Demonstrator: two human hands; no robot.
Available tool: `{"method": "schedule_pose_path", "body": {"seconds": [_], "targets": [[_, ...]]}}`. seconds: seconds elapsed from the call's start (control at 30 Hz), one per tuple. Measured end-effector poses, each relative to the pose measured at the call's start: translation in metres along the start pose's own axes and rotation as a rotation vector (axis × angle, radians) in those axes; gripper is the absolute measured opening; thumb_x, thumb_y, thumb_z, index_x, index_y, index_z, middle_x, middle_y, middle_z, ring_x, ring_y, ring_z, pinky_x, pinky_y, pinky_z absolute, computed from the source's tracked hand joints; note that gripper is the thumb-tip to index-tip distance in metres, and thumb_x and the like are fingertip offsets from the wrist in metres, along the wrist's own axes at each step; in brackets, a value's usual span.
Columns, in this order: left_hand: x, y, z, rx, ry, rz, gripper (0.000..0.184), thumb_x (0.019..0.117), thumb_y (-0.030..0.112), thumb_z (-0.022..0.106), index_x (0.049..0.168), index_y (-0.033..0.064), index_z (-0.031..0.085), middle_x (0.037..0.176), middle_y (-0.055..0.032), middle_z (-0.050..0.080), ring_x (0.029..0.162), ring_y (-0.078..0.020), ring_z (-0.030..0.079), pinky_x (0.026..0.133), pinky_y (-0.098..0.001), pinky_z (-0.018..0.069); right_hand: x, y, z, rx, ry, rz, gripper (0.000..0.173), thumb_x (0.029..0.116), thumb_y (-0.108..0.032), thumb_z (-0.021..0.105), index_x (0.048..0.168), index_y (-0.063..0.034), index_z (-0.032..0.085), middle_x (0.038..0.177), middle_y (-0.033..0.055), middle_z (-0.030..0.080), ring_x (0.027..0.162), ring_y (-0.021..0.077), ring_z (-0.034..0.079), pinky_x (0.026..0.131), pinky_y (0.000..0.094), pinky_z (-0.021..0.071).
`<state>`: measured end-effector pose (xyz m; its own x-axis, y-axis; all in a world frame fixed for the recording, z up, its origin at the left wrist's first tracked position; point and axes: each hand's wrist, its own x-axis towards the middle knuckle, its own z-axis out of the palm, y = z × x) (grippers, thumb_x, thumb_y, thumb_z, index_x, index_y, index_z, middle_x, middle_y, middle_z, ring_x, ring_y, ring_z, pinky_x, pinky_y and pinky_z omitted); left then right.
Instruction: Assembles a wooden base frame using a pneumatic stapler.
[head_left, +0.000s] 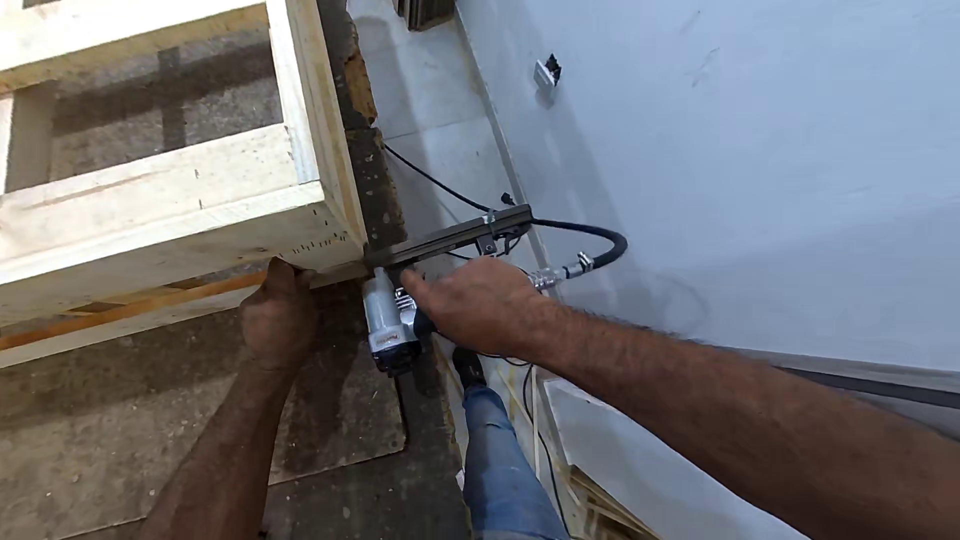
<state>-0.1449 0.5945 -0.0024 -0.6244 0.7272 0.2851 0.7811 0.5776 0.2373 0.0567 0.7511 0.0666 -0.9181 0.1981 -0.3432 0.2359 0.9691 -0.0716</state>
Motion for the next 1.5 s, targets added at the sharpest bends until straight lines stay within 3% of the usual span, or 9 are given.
{"method": "schedule_pose_path", "body": {"seconds": [0.23,0.33,0.4,0.47,0.67,1.0,1.17,1.33,1.5], "targets": [[0.004,0.004,-0.02,-0.073,-0.105,-0.071,0.028,0.1058,0.027,0.057,0.108,-0.0004,0.064,0.097,-0.0244,0.071,0.084,-0.0452,0.071,0.071,-0.0672,0.0534,-0.009,0.014,0.018,0.054,-0.003,0.047,0.046,0.0988,-0.019,0.057,0.143,-0.0172,0.045,0.068,0.0059,0.058,0.059,0.0301,0.063,0.05,0.0464,0.0496],[-0.015,-0.004,-0.044,-0.112,0.095,0.114,0.029,0.1046,0.025,0.06,0.124,0.0045,0.068,0.107,-0.0172,0.076,0.089,-0.0333,0.075,0.075,-0.0563,0.0596,-0.015,0.02,0.02,0.093,0.011,0.097,0.05,0.0968,-0.019,0.059,0.145,-0.0168,0.045,0.067,0.0058,0.058,0.058,0.03,0.063,0.05,0.047,0.0497],[-0.023,0.001,-0.063,-0.131,0.233,0.346,0.024,0.1008,0.019,0.065,0.115,0.0003,0.071,0.101,-0.0176,0.076,0.093,-0.031,0.075,0.084,-0.048,0.0601,-0.017,0.019,0.019,0.11,-0.006,0.114,0.048,0.0976,-0.02,0.059,0.143,-0.0169,0.046,0.067,0.0057,0.058,0.058,0.0299,0.063,0.05,0.047,0.0499],[-0.014,0.017,-0.082,-0.161,0.285,0.579,0.018,0.0958,0.016,0.071,0.108,0.0034,0.073,0.1,-0.0147,0.076,0.1,-0.0306,0.071,0.096,-0.0464,0.0525,-0.017,0.014,0.02,0.136,-0.02,0.103,0.048,0.0978,-0.019,0.059,0.144,-0.0163,0.045,0.067,0.0062,0.058,0.058,0.0304,0.063,0.049,0.0473,0.05],[0.053,0.057,-0.101,0.439,-0.101,0.96,0.033,0.1037,0.015,0.052,0.133,0.0082,0.064,0.154,-0.0128,0.05,0.151,-0.0421,0.03,0.121,-0.0706,0.0136,-0.011,0.0,0.034,0.25,0.019,0.063,0.051,0.0956,-0.019,0.063,0.144,-0.0155,0.047,0.071,0.0064,0.061,0.062,0.0303,0.065,0.052,0.0477,0.0513],[0.108,0.069,-0.117,0.777,-0.344,1.415,0.04,0.0981,-0.003,0.05,0.133,0.0091,0.065,0.132,-0.0089,0.067,0.141,-0.039,0.046,0.123,-0.0645,0.0199,-0.011,0.017,0.03,0.33,0.12,0.139,0.049,0.0978,-0.017,0.059,0.145,-0.0155,0.046,0.071,0.0065,0.06,0.062,0.0302,0.064,0.052,0.0473,0.051],[0.111,0.076,-0.115,0.77,-0.373,1.43,0.027,0.0994,0.004,0.052,0.116,0.0102,0.072,0.121,-0.0079,0.07,0.142,-0.0376,0.045,0.124,-0.0634,0.0183,-0.004,0.016,0.019,0.365,0.202,0.238,0.048,0.0978,-0.018,0.057,0.145,-0.0138,0.047,0.07,0.0081,0.06,0.061,0.0316,0.065,0.051,0.0485,0.0506],[0.112,0.08,-0.117,0.823,-0.393,1.437,0.028,0.0987,0.006,0.054,0.116,0.0138,0.074,0.122,-0.0047,0.07,0.143,-0.0366,0.044,0.124,-0.0628,0.0205,0.001,0.0,0.021,0.335,0.16,0.108,0.051,0.0997,-0.014,0.057,0.149,-0.0153,0.045,0.068,0.0072,0.059,0.06,0.0305,0.063,0.051,0.0477,0.0508],[0.112,0.081,-0.116,0.836,-0.423,1.415,0.028,0.0993,0.005,0.052,0.116,0.0126,0.073,0.12,-0.0063,0.07,0.142,-0.0371,0.045,0.122,-0.0622,0.0241,-0.004,0.029,0.029,0.352,0.217,0.303,0.056,0.0945,-0.018,0.063,0.148,-0.0158,0.046,0.071,0.0106,0.062,0.063,0.0353,0.065,0.052,0.052,0.0501]]}}
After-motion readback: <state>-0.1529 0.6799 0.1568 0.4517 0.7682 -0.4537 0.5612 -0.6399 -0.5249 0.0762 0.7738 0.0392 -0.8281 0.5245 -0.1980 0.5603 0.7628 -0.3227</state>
